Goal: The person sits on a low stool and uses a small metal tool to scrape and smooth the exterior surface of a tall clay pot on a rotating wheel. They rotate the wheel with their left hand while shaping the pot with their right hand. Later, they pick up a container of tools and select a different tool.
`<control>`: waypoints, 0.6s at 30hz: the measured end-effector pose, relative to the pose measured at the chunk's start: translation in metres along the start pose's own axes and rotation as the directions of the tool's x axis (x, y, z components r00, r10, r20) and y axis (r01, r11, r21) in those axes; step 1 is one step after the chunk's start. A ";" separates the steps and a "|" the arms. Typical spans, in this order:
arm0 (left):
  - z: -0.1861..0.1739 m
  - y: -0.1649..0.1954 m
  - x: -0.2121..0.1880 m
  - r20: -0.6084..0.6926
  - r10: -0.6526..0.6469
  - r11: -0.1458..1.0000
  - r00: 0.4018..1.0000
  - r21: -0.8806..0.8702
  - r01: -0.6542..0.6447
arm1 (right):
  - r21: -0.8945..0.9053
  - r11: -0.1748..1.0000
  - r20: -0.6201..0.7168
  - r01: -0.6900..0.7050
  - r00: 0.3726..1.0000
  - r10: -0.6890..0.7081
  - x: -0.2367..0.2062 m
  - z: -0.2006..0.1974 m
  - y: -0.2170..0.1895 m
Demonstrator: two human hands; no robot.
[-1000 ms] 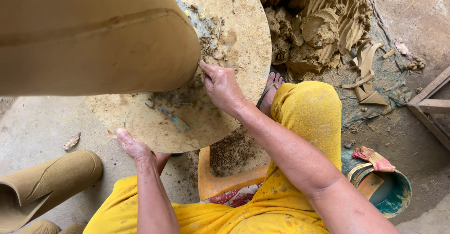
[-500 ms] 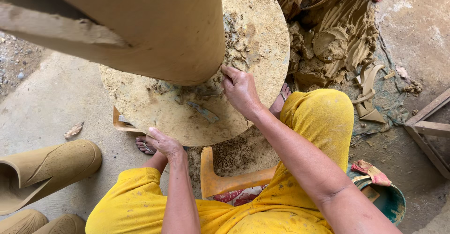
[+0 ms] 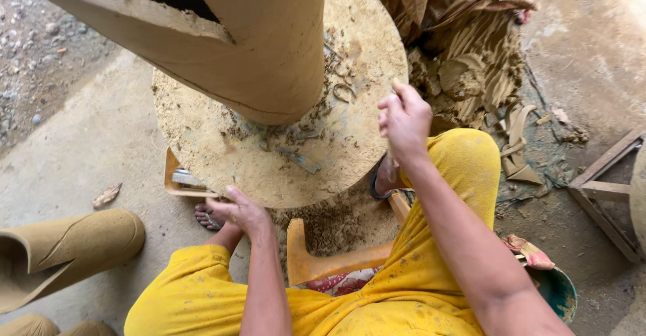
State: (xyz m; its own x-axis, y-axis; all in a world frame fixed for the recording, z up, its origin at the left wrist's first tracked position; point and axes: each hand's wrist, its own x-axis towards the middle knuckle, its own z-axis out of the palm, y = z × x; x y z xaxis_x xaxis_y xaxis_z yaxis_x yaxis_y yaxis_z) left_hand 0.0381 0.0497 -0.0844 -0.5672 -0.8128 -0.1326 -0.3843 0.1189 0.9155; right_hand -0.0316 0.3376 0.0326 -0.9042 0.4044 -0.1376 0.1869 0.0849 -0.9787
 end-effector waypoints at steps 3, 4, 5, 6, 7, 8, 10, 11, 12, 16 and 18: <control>-0.028 0.037 -0.044 0.014 0.577 0.815 0.817 0.053 -0.577 | 0.267 0.946 0.222 -0.185 0.967 0.126 -0.065 -0.040 -0.001; -0.036 0.049 -0.062 0.158 0.472 0.880 0.867 -0.142 -0.454 | 0.346 0.904 0.385 -0.249 0.917 0.106 -0.090 -0.041 0.001; -0.046 0.059 -0.084 0.321 0.384 0.908 0.866 -0.304 -0.290 | 0.408 0.852 0.538 -0.329 0.840 0.067 -0.110 -0.041 0.006; -0.051 0.072 -0.099 0.489 0.404 0.864 0.773 -0.482 -0.146 | 0.460 0.804 0.605 -0.376 0.796 0.027 -0.125 -0.039 0.010; -0.058 0.084 -0.110 0.614 0.445 0.793 0.652 -0.609 0.032 | 0.495 0.753 0.676 -0.435 0.737 -0.018 -0.138 -0.036 0.014; -0.069 0.095 -0.119 0.687 0.423 0.844 0.591 -0.536 0.018 | 0.515 0.697 0.742 -0.499 0.667 -0.070 -0.150 -0.034 0.016; -0.091 0.119 -0.125 0.753 0.410 0.887 0.514 -0.461 -0.031 | 0.464 0.746 0.773 -0.477 0.630 -0.077 -0.161 -0.031 0.017; -0.100 0.131 -0.125 0.756 0.422 0.887 0.500 -0.458 -0.056 | 0.443 0.770 0.783 -0.460 0.617 -0.083 -0.166 -0.031 0.015; -0.108 0.142 -0.126 0.758 0.435 0.886 0.485 -0.457 -0.081 | 0.402 0.804 0.811 -0.438 0.578 -0.091 -0.172 -0.034 0.012; -0.153 0.169 -0.124 0.627 0.715 0.688 0.310 -0.553 -0.470 | 0.325 0.827 0.884 -0.458 0.459 -0.093 -0.195 -0.046 -0.003; -0.171 0.171 -0.131 0.626 0.728 0.675 0.279 -0.586 -0.448 | 0.297 0.776 0.918 -0.556 0.390 -0.073 -0.205 -0.052 -0.007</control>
State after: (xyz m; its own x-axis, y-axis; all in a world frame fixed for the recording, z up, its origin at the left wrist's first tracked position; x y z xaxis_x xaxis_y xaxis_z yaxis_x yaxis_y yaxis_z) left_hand 0.1708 0.0792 0.1545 -0.8940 0.2167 0.3921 0.4215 0.1104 0.9001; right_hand 0.1727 0.3013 0.0755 -0.7188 -0.6843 -0.1225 0.5332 -0.4296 -0.7289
